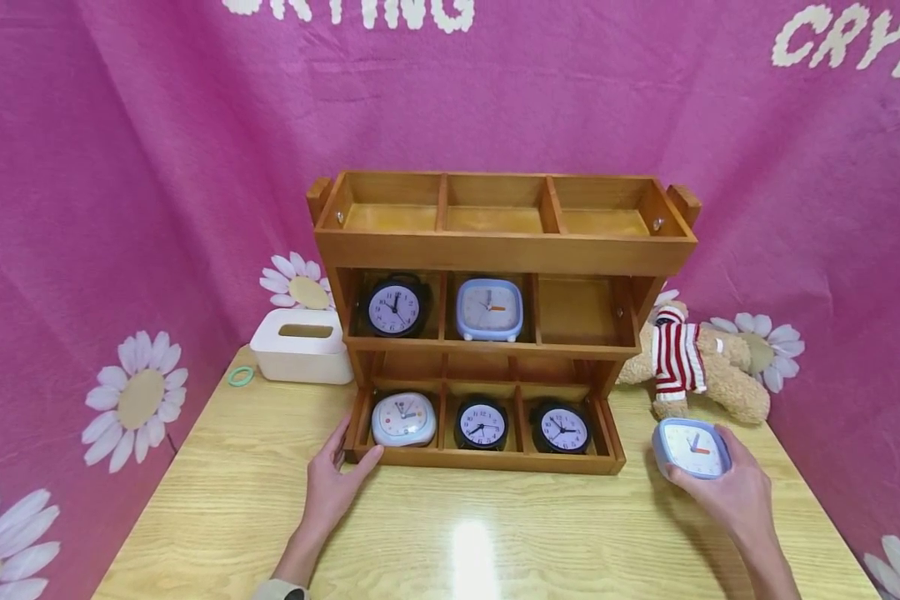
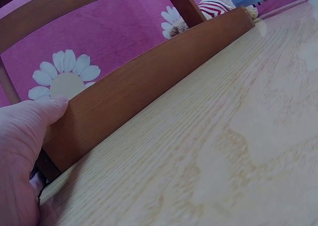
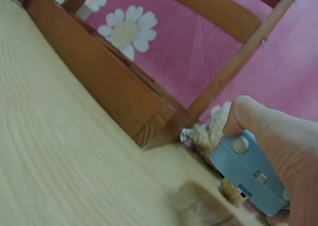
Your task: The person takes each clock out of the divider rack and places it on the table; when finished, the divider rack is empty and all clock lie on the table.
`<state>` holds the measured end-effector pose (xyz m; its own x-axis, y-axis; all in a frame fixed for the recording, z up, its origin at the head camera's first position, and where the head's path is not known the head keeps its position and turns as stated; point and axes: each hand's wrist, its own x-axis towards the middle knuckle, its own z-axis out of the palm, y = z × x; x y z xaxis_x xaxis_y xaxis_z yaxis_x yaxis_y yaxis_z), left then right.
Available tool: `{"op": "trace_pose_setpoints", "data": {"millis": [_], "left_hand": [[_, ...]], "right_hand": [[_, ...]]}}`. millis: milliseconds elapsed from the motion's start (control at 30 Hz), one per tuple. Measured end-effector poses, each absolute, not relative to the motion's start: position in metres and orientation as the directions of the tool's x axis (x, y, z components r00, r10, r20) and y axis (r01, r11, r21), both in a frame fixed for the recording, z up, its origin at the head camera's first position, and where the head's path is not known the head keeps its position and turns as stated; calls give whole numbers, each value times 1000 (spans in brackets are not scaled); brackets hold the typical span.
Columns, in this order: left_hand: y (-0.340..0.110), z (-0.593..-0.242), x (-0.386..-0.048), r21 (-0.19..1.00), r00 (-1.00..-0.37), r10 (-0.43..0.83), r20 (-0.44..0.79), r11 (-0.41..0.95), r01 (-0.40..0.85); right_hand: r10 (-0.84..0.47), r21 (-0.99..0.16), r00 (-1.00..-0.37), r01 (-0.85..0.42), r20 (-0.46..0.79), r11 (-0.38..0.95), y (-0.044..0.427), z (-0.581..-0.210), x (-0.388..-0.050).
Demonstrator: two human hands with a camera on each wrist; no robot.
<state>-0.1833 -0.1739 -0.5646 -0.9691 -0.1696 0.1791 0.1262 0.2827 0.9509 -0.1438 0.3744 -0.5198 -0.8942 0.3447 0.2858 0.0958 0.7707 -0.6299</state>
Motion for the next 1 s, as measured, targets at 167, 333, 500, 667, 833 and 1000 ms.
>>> {"op": "trace_pose_setpoints", "data": {"millis": [167, 333, 500, 667, 833, 1000], "left_hand": [[-174, -564, -183, 950, -967, -178, 182, 287, 125], [-174, -564, -182, 951, -967, -173, 187, 278, 134], [-174, -564, -182, 952, -967, -172, 188, 273, 137], [-174, -562, -182, 950, -968, -172, 185, 281, 132], [-174, -563, -183, 950, -968, -171, 183, 284, 129], [-174, -564, -183, 948, -969, -173, 179, 294, 122]], "right_hand": [[348, -636, -901, 111, 261, 764, 379, -530, -147], [360, -661, -908, 138, 212, 738, 386, -543, -148], [409, -718, -897, 172, 169, 674, 391, -554, -148], [465, -764, -876, 212, 128, 609, 394, -558, -148], [479, -763, -866, 211, 144, 611, 396, -563, -146], [489, -770, -856, 197, 167, 607, 396, -566, -144]]}}
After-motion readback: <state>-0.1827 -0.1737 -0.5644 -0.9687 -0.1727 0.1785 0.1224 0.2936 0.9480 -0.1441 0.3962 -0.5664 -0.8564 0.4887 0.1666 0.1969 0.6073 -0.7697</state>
